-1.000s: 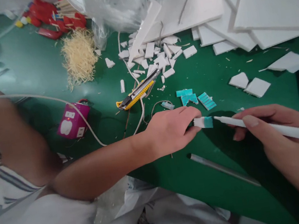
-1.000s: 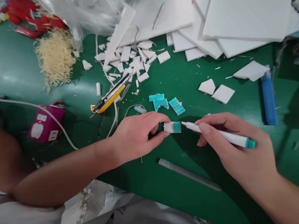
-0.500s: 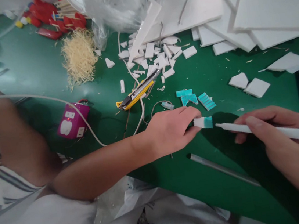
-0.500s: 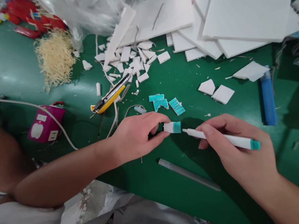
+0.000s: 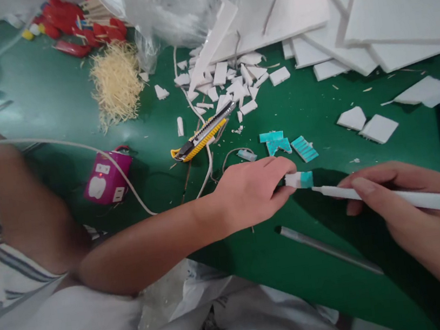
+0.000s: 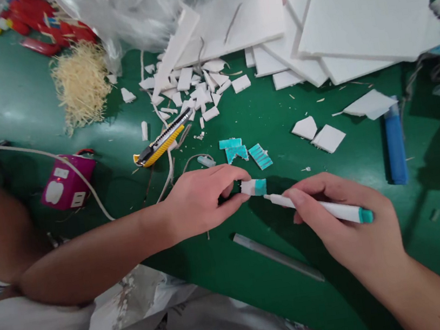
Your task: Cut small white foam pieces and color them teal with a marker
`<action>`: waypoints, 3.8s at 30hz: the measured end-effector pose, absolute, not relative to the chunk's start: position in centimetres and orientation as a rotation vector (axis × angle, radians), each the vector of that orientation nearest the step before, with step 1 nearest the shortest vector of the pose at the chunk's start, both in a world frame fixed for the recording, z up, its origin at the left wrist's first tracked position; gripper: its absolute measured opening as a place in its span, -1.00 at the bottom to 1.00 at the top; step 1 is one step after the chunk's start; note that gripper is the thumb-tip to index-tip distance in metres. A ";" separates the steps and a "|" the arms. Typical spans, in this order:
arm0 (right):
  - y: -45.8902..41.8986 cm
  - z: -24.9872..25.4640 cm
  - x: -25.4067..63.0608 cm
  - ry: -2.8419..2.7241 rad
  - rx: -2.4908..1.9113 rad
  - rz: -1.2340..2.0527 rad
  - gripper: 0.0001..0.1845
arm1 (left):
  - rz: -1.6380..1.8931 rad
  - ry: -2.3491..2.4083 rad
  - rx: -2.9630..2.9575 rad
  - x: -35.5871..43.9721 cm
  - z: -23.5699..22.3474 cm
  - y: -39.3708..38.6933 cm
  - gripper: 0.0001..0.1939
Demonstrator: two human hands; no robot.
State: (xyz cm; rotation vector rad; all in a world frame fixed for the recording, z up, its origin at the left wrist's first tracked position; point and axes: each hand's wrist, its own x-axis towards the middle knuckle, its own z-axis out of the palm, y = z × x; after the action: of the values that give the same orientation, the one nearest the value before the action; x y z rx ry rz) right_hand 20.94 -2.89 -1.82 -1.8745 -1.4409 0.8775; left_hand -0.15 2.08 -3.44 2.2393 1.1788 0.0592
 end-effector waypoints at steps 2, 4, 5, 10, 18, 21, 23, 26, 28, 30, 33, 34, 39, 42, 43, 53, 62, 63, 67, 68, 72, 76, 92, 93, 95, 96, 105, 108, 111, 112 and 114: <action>-2.9 -1.8 21.0 -1.396 -1.898 0.865 -0.78 | 0.055 1.180 2.240 -0.1 -3.4 2.1 -0.80; -2.9 -1.7 20.9 -1.372 -1.899 0.895 -0.79 | 0.047 1.179 2.241 -0.1 -3.4 2.1 -0.80; -2.9 -1.7 20.9 -1.376 -1.885 0.916 -0.80 | 0.043 1.178 2.243 -0.1 -3.4 2.1 -0.80; -3.0 -1.8 20.9 -1.401 -1.848 0.928 -0.82 | 0.047 1.180 2.252 -0.1 -3.4 2.1 -0.80; -3.1 -2.0 20.7 -1.392 -1.821 0.955 -0.84 | 0.028 1.181 2.233 0.0 -3.4 2.2 -0.79; -3.2 -1.9 20.7 -1.363 -1.825 0.959 -0.88 | 0.052 1.179 2.241 0.0 -3.4 2.2 -0.78; -3.2 -1.9 20.7 -1.398 -1.837 0.952 -0.86 | 0.069 1.180 2.243 0.0 -3.4 2.2 -0.79; -3.2 -1.8 20.7 -1.442 -1.836 0.967 -0.82 | 0.063 1.182 2.231 0.0 -3.4 2.1 -0.81; -3.2 -1.8 20.5 -1.424 -1.840 0.954 -0.82 | 0.055 1.183 2.224 0.1 -3.4 2.1 -0.81; -3.3 -1.7 20.2 -1.397 -1.862 0.906 -0.83 | 0.060 1.186 2.224 0.1 -3.4 2.1 -0.80; -3.4 -1.6 20.0 -1.409 -1.865 0.881 -0.85 | 0.076 1.184 2.229 0.1 -3.5 2.1 -0.81; -3.4 -1.6 20.0 -1.418 -1.858 0.890 -0.86 | 0.078 1.182 2.229 0.1 -3.5 2.1 -0.81; -3.2 -2.0 20.4 -1.390 -1.821 0.950 -0.90 | 0.068 1.182 2.215 0.0 -3.4 2.1 -0.80; -3.2 -2.0 20.3 -1.401 -1.802 0.980 -0.89 | 0.054 1.181 2.213 0.0 -3.4 2.1 -0.80; -3.3 -2.0 20.3 -1.390 -1.804 0.982 -0.89 | 0.051 1.184 2.213 0.0 -3.4 2.1 -0.80; -3.2 -1.8 20.0 -1.353 -1.861 0.891 -0.84 | 0.097 1.181 2.241 -0.1 -3.6 2.1 -0.81; -3.1 -1.9 20.6 -1.422 -1.822 0.939 -0.85 | 0.088 1.185 2.237 0.0 -3.6 2.1 -0.81; -3.1 -1.9 20.7 -1.435 -1.810 0.957 -0.85 | 0.088 1.185 2.236 0.0 -3.6 2.1 -0.81; -3.1 -2.1 20.8 -1.435 -1.838 0.909 -0.81 | 0.083 1.183 2.236 0.1 -3.6 2.0 -0.81; -3.0 -2.1 20.8 -1.442 -1.858 0.876 -0.81 | 0.083 1.184 2.236 0.1 -3.6 2.0 -0.81; -3.0 -2.1 20.7 -1.530 -1.850 0.847 -0.79 | 0.097 1.185 2.239 0.0 -3.6 1.9 -0.81; -3.2 -2.0 20.8 -1.517 -1.808 0.886 -0.75 | 0.099 1.184 2.236 0.0 -3.6 2.0 -0.83; -2.9 -1.9 21.1 -1.411 -1.817 0.997 -0.82 | 0.056 1.131 2.276 -0.7 -3.3 2.1 -0.76; -2.8 -1.9 21.2 -1.409 -1.816 1.001 -0.82 | 0.075 1.123 2.289 -0.8 -3.3 2.1 -0.75; -2.8 -1.9 21.2 -1.402 -1.810 1.010 -0.82 | 0.140 1.108 2.321 -1.2 -3.5 2.1 -0.72; -2.8 -1.8 21.3 -1.395 -1.805 1.012 -0.82 | 0.175 1.098 2.336 -1.4 -3.6 2.1 -0.72; -3.0 -1.7 21.2 -1.371 -1.810 0.996 -0.86 | 0.245 1.171 2.437 -1.5 -3.9 1.7 -0.79; -3.0 -2.0 21.4 -1.441 -1.846 0.915 -0.84 | 0.183 1.184 2.419 -1.2 -3.6 1.8 -0.82; -3.0 -2.1 21.3 -1.482 -1.871 0.819 -0.82 | 0.103 1.184 2.357 -0.8 -3.3 2.0 -0.81; -2.9 -2.1 21.3 -1.487 -1.869 0.806 -0.82 | 0.085 1.187 2.335 -0.7 -3.2 2.0 -0.80; -2.9 -2.1 21.1 -1.482 -1.868 0.797 -0.80 | 0.081 1.193 2.298 -0.6 -3.2 2.1 -0.76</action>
State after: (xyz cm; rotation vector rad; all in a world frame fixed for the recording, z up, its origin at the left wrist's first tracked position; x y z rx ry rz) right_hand 21.14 -2.93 -2.05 -1.8683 -1.4823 0.7971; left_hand -0.59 2.05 -3.18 2.2979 1.1930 0.0809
